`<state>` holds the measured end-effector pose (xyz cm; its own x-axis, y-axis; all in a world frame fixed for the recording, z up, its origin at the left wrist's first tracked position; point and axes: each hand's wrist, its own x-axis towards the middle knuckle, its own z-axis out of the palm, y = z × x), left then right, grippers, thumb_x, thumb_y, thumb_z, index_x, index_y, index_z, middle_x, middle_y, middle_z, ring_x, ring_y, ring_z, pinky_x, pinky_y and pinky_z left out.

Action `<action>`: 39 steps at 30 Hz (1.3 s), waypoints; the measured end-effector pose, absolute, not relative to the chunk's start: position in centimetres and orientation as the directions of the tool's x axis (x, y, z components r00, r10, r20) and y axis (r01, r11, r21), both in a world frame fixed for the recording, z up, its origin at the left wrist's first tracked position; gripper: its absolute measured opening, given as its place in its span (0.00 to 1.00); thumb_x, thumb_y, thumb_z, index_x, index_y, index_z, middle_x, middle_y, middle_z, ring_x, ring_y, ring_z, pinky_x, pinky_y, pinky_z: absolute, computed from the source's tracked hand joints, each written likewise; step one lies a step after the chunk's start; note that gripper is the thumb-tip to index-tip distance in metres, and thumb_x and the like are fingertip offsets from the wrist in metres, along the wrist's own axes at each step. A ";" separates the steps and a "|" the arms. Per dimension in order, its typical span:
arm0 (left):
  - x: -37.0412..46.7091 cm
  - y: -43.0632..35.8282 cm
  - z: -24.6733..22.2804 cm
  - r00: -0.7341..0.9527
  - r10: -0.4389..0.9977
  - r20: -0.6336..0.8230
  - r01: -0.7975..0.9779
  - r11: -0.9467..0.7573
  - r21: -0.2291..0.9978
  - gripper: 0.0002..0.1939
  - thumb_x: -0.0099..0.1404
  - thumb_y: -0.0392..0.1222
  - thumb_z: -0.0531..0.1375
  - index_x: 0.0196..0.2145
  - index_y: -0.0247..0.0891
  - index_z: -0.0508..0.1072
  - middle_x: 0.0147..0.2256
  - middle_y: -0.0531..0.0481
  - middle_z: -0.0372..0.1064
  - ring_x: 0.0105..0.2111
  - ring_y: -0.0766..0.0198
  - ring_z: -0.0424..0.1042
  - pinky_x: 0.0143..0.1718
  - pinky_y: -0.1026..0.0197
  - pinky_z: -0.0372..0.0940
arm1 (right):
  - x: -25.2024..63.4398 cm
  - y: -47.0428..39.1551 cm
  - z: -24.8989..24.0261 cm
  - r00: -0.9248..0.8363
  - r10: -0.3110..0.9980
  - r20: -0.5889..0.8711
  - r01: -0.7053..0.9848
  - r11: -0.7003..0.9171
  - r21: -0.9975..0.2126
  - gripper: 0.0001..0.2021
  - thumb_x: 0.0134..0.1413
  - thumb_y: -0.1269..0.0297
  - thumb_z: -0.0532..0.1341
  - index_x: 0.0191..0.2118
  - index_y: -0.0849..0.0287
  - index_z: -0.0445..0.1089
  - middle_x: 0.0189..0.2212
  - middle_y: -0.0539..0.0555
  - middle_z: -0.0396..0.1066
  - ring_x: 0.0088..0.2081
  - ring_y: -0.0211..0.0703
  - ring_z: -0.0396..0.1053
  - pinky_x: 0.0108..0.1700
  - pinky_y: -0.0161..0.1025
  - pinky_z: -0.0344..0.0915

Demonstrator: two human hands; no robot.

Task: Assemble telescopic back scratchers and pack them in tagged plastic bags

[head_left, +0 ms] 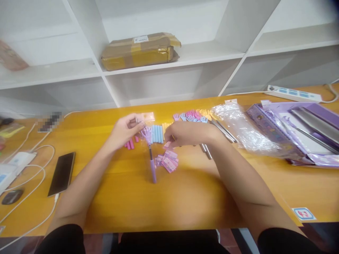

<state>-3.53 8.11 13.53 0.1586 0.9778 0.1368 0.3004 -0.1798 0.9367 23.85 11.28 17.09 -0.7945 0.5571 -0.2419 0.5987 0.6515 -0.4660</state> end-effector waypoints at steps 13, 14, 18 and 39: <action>-2.8 6.7 14.6 0.091 0.986 0.139 0.241 -0.157 0.958 0.21 0.72 0.63 0.64 0.35 0.42 0.78 0.25 0.51 0.76 0.18 0.64 0.74 0.16 0.65 0.65 | 22.0 9.4 16.7 -0.718 0.302 0.627 0.237 0.953 -0.188 0.09 0.73 0.70 0.57 0.44 0.57 0.76 0.43 0.56 0.76 0.44 0.43 0.72 0.46 0.40 0.67; -2.7 6.6 14.6 0.089 0.986 0.142 0.225 -0.159 0.961 0.20 0.72 0.63 0.63 0.37 0.43 0.78 0.25 0.52 0.76 0.17 0.64 0.73 0.15 0.65 0.64 | 21.7 9.5 16.6 -0.693 0.306 0.653 0.261 0.950 -0.170 0.09 0.73 0.69 0.57 0.43 0.56 0.75 0.42 0.56 0.76 0.44 0.43 0.72 0.45 0.41 0.67; -2.3 6.1 14.9 0.048 0.967 0.249 0.207 -0.253 0.945 0.19 0.73 0.61 0.64 0.38 0.43 0.78 0.25 0.53 0.75 0.21 0.65 0.75 0.20 0.66 0.67 | 21.3 9.4 16.5 -0.615 0.319 0.721 0.302 0.940 -0.159 0.11 0.76 0.68 0.54 0.48 0.56 0.75 0.46 0.58 0.77 0.49 0.46 0.72 0.52 0.44 0.68; -1.2 4.3 15.6 0.171 0.980 0.100 0.151 -0.127 0.980 0.26 0.73 0.62 0.61 0.36 0.34 0.84 0.35 0.39 0.84 0.30 0.53 0.83 0.23 0.61 0.71 | 21.7 7.6 17.7 -0.538 0.610 0.582 0.342 0.788 -0.511 0.13 0.77 0.62 0.55 0.57 0.44 0.75 0.47 0.52 0.73 0.47 0.42 0.73 0.51 0.41 0.70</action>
